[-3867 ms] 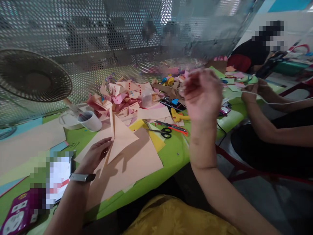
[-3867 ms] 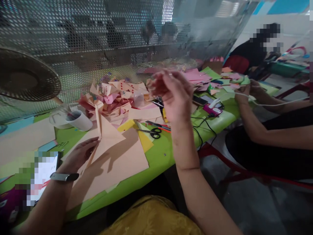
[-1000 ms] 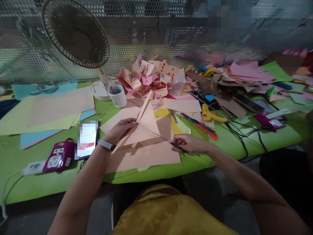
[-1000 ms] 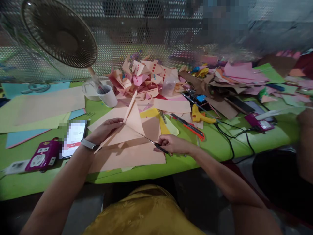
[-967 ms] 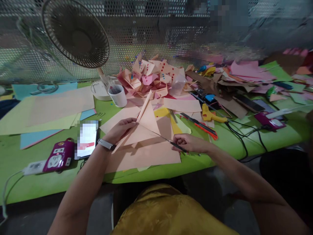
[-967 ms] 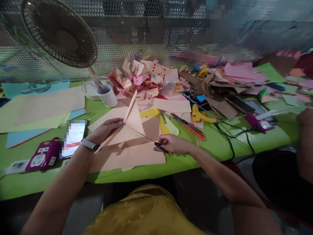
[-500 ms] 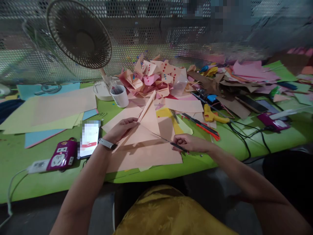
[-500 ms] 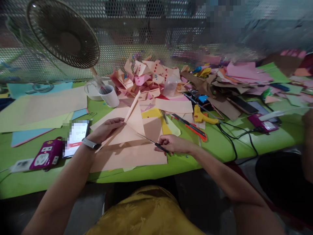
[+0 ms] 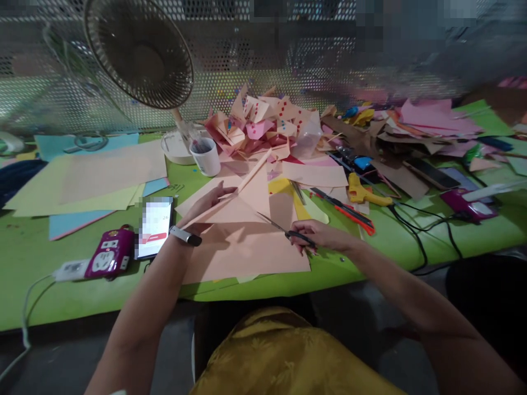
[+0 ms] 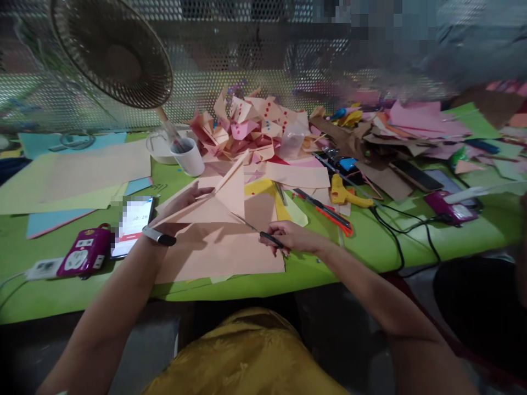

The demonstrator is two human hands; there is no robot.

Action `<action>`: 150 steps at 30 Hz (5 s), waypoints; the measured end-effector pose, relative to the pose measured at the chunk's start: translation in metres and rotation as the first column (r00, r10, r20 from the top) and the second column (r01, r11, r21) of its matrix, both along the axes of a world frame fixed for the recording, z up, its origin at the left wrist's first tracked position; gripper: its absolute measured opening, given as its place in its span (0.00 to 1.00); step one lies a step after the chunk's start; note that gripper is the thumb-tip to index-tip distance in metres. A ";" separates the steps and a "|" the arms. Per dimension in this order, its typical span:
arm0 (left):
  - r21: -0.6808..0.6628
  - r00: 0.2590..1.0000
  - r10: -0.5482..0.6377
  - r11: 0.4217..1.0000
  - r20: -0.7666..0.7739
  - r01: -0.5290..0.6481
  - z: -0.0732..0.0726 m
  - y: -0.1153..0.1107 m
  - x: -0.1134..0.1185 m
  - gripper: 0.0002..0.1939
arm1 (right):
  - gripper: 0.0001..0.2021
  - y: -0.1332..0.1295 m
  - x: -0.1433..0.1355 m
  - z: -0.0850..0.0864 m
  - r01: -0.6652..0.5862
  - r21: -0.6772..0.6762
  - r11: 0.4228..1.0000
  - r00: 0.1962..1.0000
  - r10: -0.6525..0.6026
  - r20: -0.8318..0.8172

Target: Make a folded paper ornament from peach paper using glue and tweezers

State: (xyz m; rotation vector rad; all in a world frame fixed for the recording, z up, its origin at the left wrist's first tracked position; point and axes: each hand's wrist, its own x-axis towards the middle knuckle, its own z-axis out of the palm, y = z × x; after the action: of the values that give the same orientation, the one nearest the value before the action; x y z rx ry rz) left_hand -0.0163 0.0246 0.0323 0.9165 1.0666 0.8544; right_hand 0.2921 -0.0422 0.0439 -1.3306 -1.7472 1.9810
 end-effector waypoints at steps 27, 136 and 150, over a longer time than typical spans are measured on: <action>-0.152 0.966 0.237 0.964 0.105 -0.220 -0.014 -0.017 0.029 0.14 | 0.21 0.007 -0.025 -0.008 0.141 0.287 0.948 0.979 -0.176 0.102; 0.104 0.985 0.160 0.981 0.058 -0.166 -0.017 -0.026 0.031 0.16 | 0.20 0.016 -0.062 -0.029 0.336 0.140 0.932 0.939 -0.319 -0.130; 0.087 0.994 0.100 0.991 0.040 -0.103 -0.018 -0.030 0.035 0.17 | 0.21 0.016 -0.065 -0.025 0.356 0.115 0.928 0.930 -0.340 -0.139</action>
State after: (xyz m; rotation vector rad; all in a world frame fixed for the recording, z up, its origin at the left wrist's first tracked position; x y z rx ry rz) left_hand 0.0185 -0.0052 0.0141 0.9243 1.0582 1.0059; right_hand 0.2275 -0.0263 0.0191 -1.3399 -1.4463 1.6755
